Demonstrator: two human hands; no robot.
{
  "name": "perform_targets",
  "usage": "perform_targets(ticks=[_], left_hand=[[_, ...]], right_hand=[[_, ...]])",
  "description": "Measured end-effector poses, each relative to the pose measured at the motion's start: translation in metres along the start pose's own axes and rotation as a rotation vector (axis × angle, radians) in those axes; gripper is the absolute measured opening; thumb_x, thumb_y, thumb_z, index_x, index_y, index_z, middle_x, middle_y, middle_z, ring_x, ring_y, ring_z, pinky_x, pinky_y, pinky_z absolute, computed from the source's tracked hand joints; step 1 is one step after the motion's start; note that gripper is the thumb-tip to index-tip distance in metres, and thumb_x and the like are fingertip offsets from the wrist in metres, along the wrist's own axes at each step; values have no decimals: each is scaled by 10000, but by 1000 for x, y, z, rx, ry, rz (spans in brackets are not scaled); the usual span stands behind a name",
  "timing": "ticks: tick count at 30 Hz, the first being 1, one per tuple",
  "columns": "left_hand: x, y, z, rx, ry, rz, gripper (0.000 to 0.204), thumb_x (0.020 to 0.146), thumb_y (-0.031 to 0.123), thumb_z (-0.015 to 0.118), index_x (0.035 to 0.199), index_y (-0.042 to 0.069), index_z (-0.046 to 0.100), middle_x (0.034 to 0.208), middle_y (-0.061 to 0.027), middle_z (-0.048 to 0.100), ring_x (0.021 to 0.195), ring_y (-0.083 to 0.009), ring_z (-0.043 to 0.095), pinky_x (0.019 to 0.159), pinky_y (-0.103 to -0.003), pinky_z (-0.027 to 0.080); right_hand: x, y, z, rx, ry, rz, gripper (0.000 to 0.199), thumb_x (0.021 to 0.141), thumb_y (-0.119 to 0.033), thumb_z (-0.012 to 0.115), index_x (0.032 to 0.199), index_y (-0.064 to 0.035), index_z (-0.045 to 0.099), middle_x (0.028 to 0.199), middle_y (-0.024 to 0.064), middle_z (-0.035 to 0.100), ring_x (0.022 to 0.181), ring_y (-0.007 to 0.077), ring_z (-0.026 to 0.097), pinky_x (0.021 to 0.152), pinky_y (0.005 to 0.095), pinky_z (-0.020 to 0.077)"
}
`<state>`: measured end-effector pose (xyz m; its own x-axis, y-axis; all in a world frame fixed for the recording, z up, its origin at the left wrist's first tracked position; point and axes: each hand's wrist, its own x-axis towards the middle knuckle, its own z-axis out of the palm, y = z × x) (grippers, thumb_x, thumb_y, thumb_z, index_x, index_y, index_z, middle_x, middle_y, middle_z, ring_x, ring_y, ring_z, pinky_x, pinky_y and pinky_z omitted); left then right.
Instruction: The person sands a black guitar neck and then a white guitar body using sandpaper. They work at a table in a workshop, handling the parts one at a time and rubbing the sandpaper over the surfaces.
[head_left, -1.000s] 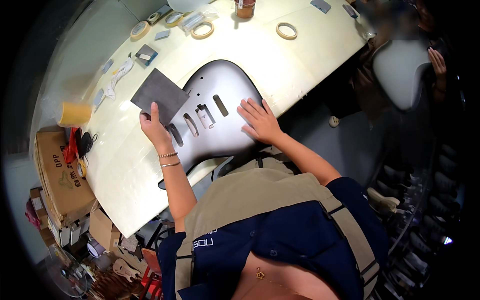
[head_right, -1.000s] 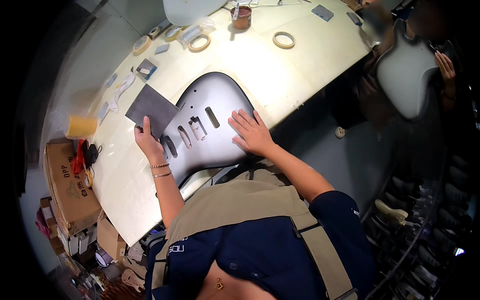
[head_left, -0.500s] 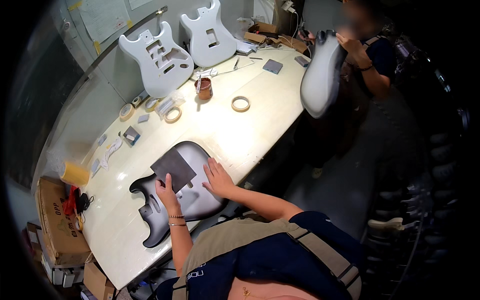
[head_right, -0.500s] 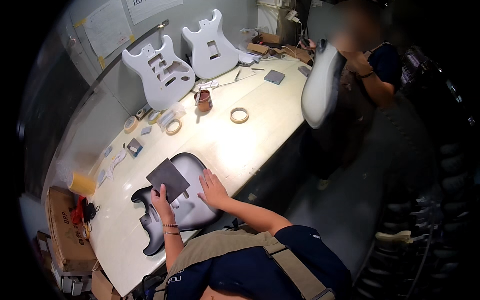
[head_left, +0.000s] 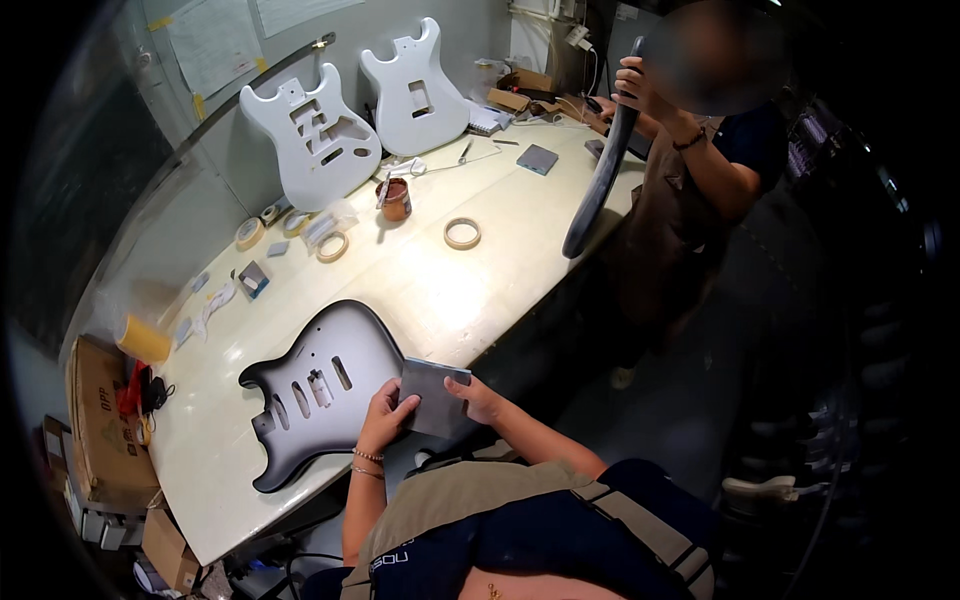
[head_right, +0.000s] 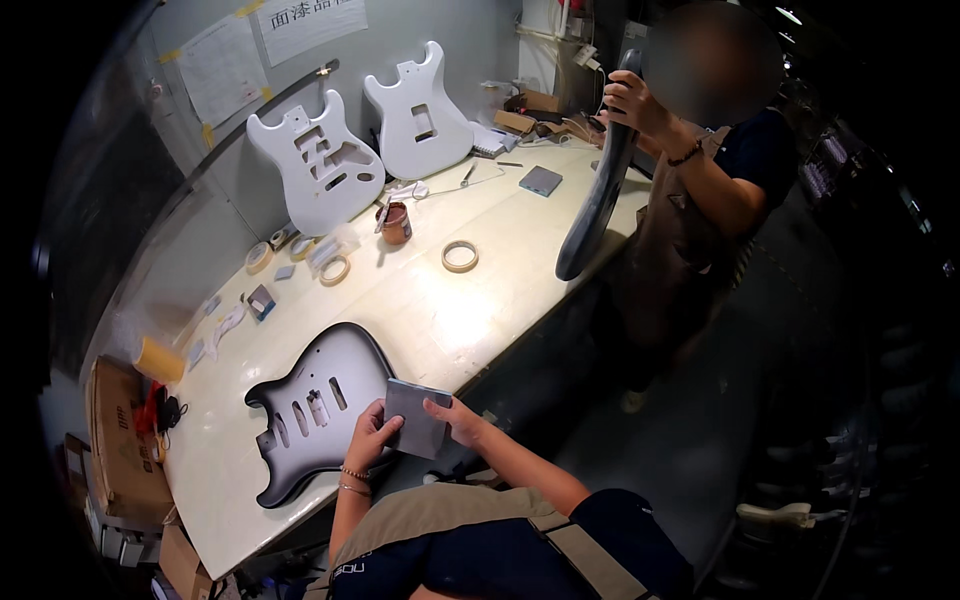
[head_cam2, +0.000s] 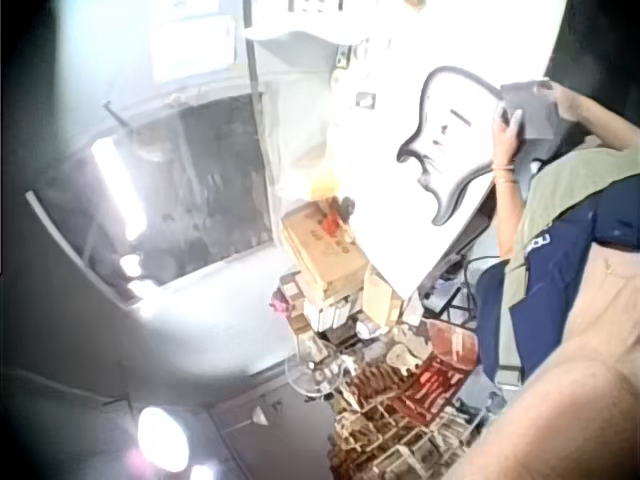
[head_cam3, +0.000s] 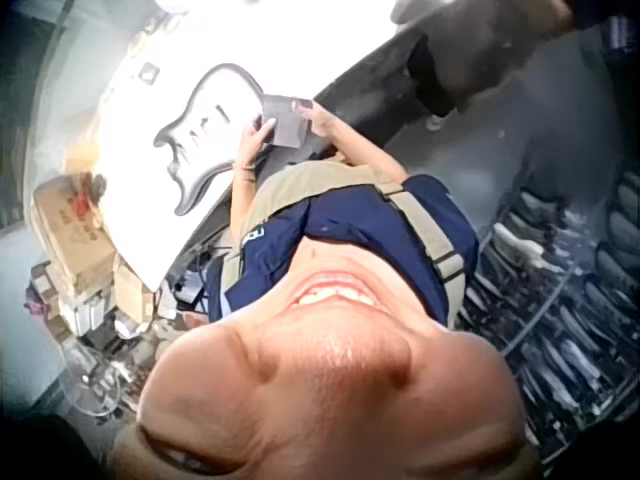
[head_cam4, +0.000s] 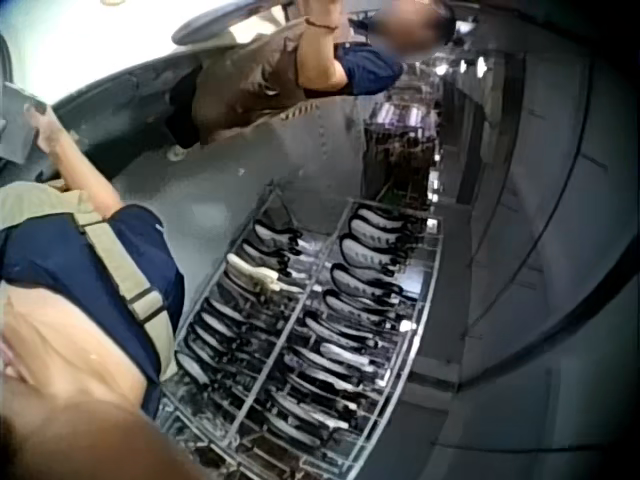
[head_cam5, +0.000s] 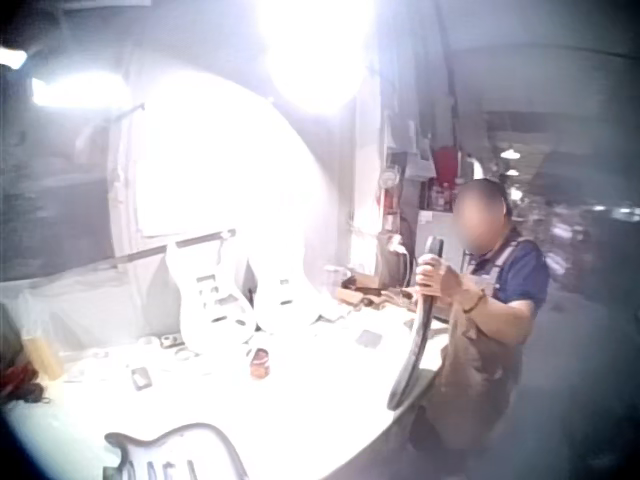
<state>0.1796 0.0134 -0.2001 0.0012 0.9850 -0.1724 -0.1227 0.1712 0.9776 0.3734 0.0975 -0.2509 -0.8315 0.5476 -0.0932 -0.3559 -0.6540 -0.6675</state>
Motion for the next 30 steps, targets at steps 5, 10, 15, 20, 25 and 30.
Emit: perform_targets(ticks=[5,10,15,20,25,30], left_hand=[[-12,-13,23,-30,18,31,293,891,85,689,1149,9,574,1068,-20,629,984,-101,573,885,-258,456],[-18,-25,-1,567,362,138,601,893,271,685,1361,-5,428,1333,-158,517,1233,-265,493,1056,-412,360],[6,-40,-33,1430,365,136,824,926,480,546,1507,-14,234,1580,-210,206,1477,-370,140,1174,-535,131],[18,-62,-72,1434,450,32,825,939,508,508,1504,-28,237,1585,-213,187,1479,-359,134,1188,-475,141],[-1,-71,-117,1473,436,113,830,929,515,521,1500,-25,254,1584,-226,176,1478,-361,141,1188,-465,152],[-65,-87,-155,1465,493,118,854,885,529,573,1489,-10,301,1584,-213,199,1474,-359,164,1173,-495,175]], right_hand=[[-14,-4,-1,224,-301,25,863,862,-344,706,1527,-46,243,1512,123,374,1369,270,398,1131,403,315],[-7,-12,35,43,-83,-155,647,987,-197,538,1547,-101,229,1507,92,376,1358,203,388,1140,345,277],[5,-11,23,-1167,369,-607,614,974,-253,538,1530,-163,295,1563,145,292,1444,369,226,1171,471,167],[16,5,33,-1510,477,-535,616,949,-256,557,1518,-199,327,1556,162,287,1445,411,192,1155,568,136],[67,43,47,-1875,545,-528,685,895,-305,621,1497,-141,337,1510,200,330,1442,382,216,1142,615,140],[108,82,49,-2220,324,-497,846,747,-546,704,1441,-156,418,1421,204,436,1351,349,379,1134,569,185]])
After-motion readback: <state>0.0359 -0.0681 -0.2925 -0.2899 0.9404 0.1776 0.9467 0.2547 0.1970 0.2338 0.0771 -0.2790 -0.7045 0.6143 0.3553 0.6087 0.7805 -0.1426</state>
